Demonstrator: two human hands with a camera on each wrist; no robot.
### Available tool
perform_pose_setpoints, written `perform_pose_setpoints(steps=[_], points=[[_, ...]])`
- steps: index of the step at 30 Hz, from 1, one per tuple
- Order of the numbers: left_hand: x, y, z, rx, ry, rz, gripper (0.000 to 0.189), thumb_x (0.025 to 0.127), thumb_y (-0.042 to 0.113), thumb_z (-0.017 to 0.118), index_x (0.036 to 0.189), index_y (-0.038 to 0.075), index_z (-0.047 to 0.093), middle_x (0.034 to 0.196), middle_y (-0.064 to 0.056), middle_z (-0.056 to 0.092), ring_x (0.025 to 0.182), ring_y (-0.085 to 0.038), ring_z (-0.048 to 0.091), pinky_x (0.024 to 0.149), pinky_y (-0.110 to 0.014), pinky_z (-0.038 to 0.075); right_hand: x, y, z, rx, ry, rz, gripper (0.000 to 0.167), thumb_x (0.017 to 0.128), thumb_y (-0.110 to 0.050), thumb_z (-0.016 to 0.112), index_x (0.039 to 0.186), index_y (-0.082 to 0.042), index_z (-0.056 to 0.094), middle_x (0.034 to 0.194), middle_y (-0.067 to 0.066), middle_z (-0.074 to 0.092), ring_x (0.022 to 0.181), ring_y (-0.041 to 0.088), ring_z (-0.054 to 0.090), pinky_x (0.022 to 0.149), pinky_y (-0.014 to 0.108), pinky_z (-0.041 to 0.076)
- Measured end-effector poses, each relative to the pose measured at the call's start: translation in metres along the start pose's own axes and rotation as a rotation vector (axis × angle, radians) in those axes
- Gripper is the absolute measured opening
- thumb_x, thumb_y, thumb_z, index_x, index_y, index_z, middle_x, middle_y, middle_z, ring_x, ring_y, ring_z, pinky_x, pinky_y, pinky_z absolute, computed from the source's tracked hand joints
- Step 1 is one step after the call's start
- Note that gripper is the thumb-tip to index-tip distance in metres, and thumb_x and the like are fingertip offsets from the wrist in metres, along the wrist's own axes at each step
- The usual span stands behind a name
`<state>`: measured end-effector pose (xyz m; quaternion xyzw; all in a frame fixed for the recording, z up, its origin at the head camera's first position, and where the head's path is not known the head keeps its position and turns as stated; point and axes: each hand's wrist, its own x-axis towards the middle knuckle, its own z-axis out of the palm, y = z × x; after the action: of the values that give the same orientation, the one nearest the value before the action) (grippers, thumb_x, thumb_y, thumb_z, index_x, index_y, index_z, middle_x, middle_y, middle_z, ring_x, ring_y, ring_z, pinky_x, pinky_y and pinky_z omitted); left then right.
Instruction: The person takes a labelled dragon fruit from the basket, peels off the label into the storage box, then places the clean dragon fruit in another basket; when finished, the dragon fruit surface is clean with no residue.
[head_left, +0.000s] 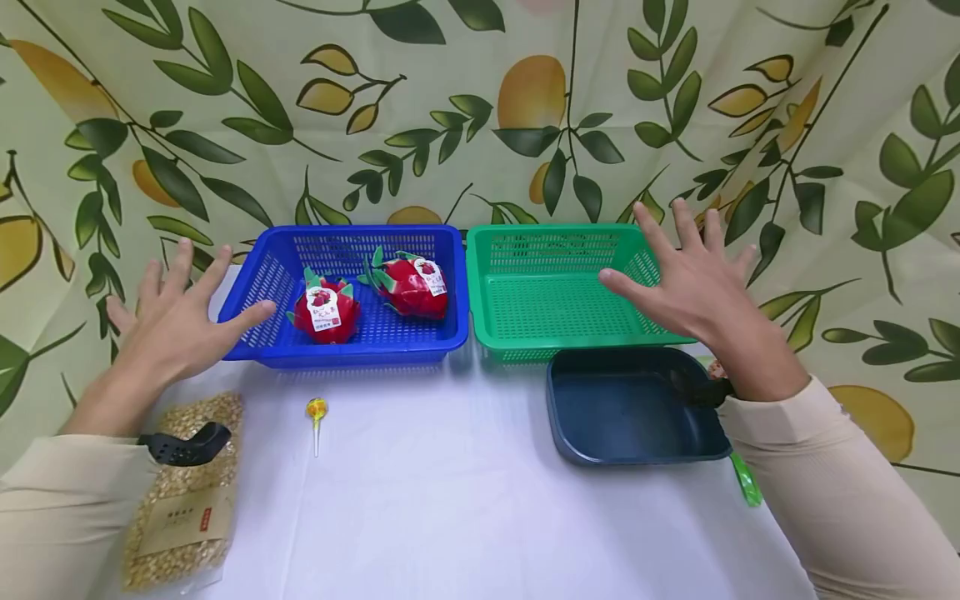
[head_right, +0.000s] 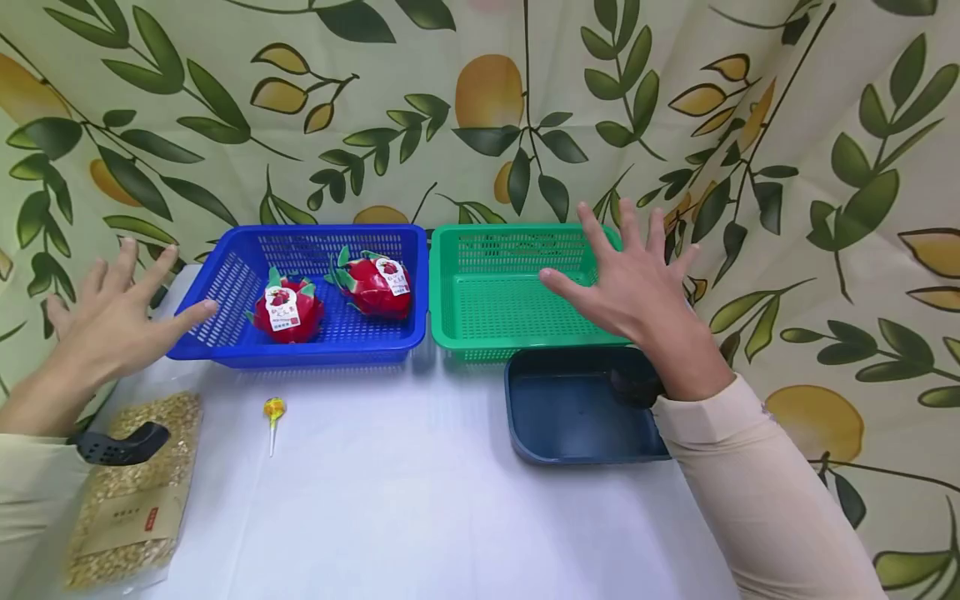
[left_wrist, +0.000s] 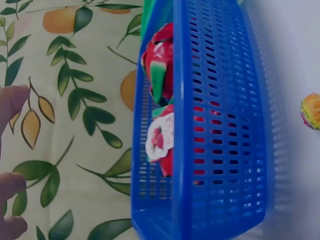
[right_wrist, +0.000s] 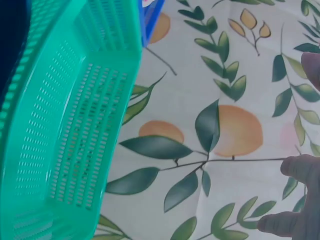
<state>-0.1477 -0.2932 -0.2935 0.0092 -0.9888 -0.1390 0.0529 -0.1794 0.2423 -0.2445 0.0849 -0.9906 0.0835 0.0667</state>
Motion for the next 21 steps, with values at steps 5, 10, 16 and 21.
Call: perform_pose_setpoints(steps=[5,10,16,21], points=[[-0.002,-0.003,0.008,-0.032,0.044,0.026,0.090,0.090,0.065,0.046,0.156,0.020,0.005,0.157,-0.018,-0.013,0.138,-0.050,-0.013,0.092,-0.079,-0.012,0.005,-0.012,0.000,0.033,0.013,-0.033,0.089,0.086,-0.074,0.040,0.156,-0.032,0.002,0.159,0.017,-0.008,0.139,0.044,-0.017,0.089,0.080,-0.011],[-0.003,-0.006,0.014,-0.074,0.075,0.050,0.088,0.090,0.061,0.050,0.156,0.019,0.008,0.159,-0.016,-0.010,0.139,-0.049,-0.010,0.095,-0.076,-0.013,0.012,-0.024,0.001,0.054,0.010,-0.066,0.089,0.086,-0.074,0.041,0.155,-0.034,0.002,0.159,0.016,-0.005,0.140,0.045,-0.012,0.092,0.079,-0.010],[-0.005,-0.014,0.023,-0.122,0.077,0.057,0.087,0.091,0.057,0.052,0.156,0.017,0.009,0.159,-0.016,-0.007,0.140,-0.047,-0.008,0.098,-0.075,-0.008,0.022,-0.040,0.002,0.090,-0.011,-0.124,0.090,0.085,-0.073,0.043,0.156,-0.034,0.004,0.160,0.014,-0.004,0.141,0.044,-0.010,0.093,0.078,-0.011],[-0.004,-0.022,0.033,-0.163,0.058,0.050,0.086,0.092,0.054,0.054,0.156,0.016,0.011,0.159,-0.015,-0.006,0.140,-0.049,-0.007,0.101,-0.073,-0.006,0.030,-0.054,0.004,0.135,-0.043,-0.180,0.090,0.085,-0.072,0.046,0.155,-0.035,0.004,0.160,0.010,-0.005,0.142,0.042,-0.009,0.096,0.076,-0.009]])
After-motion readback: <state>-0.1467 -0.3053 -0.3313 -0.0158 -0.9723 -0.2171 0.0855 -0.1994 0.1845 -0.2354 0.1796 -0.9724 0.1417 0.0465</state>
